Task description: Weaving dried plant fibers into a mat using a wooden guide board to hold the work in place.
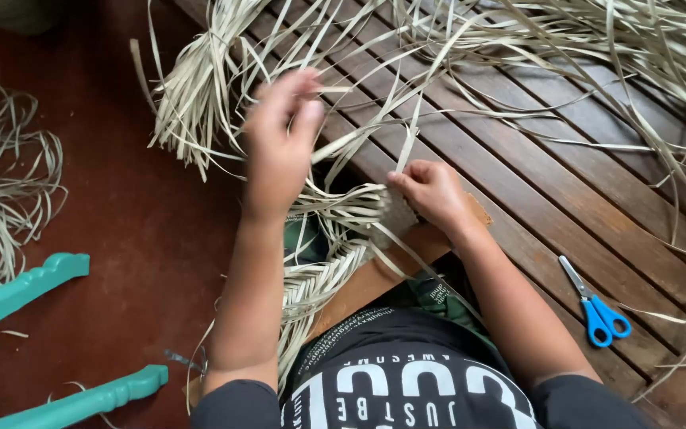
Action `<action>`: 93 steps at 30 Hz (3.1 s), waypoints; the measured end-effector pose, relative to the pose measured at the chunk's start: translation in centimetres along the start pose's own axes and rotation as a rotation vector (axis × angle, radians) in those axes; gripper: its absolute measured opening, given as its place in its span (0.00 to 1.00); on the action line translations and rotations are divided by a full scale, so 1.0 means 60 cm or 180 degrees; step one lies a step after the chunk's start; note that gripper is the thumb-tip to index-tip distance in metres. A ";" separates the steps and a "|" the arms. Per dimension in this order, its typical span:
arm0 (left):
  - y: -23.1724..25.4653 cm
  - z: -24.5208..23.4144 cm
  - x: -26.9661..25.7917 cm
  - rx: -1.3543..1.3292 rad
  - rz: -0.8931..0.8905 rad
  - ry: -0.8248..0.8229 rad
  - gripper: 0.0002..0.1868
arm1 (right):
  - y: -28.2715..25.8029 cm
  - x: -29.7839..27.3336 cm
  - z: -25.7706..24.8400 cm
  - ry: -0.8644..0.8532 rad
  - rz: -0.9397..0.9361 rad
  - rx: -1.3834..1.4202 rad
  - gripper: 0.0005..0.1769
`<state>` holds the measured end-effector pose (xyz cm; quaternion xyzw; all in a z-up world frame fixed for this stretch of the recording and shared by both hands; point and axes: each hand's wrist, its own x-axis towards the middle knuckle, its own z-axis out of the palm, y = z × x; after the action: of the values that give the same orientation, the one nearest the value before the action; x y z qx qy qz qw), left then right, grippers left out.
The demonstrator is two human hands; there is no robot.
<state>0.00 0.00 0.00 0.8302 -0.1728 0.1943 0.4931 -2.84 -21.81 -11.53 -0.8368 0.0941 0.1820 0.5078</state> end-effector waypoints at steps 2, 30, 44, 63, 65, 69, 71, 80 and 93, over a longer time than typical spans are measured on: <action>0.055 -0.011 -0.025 -0.0015 0.0633 0.0293 0.11 | 0.013 0.020 0.004 0.0049 -0.0179 -0.0473 0.21; 0.008 0.126 -0.251 -0.0505 -0.0860 -0.0636 0.05 | 0.271 -0.297 -0.379 0.1217 0.0263 -0.0679 0.27; -0.326 -0.356 -0.055 -0.4460 -0.2167 0.3191 0.06 | 0.029 -0.222 -0.116 -0.0537 -0.0656 -0.2391 0.17; -0.172 0.071 -0.230 0.0454 0.0046 -0.0696 0.11 | 0.111 -0.047 -0.004 0.0701 -0.1499 -0.2406 0.08; -0.176 0.083 -0.220 0.0939 -0.0115 -0.1006 0.11 | 0.113 -0.043 0.001 0.0761 -0.1611 -0.2410 0.06; -0.139 0.094 -0.188 0.1467 -0.0909 -0.1530 0.05 | 0.129 -0.041 0.021 0.1162 -0.2206 -0.2482 0.04; -0.139 0.102 -0.181 0.1467 -0.1007 -0.1801 0.06 | 0.143 -0.038 0.022 0.1203 -0.2251 -0.2320 0.05; -0.154 0.130 -0.183 0.1476 -0.0899 -0.1835 0.10 | 0.130 -0.050 0.018 0.1223 -0.2304 -0.2003 0.06; -0.169 0.135 -0.138 0.1572 -0.1207 -0.2629 0.06 | 0.138 -0.044 0.030 0.1319 -0.2087 -0.2249 0.05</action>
<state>-1.08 -1.78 -15.28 0.9461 -0.1485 -0.2075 0.1996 -8.47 -24.16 -17.97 -0.9610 -0.1414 -0.1351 0.1956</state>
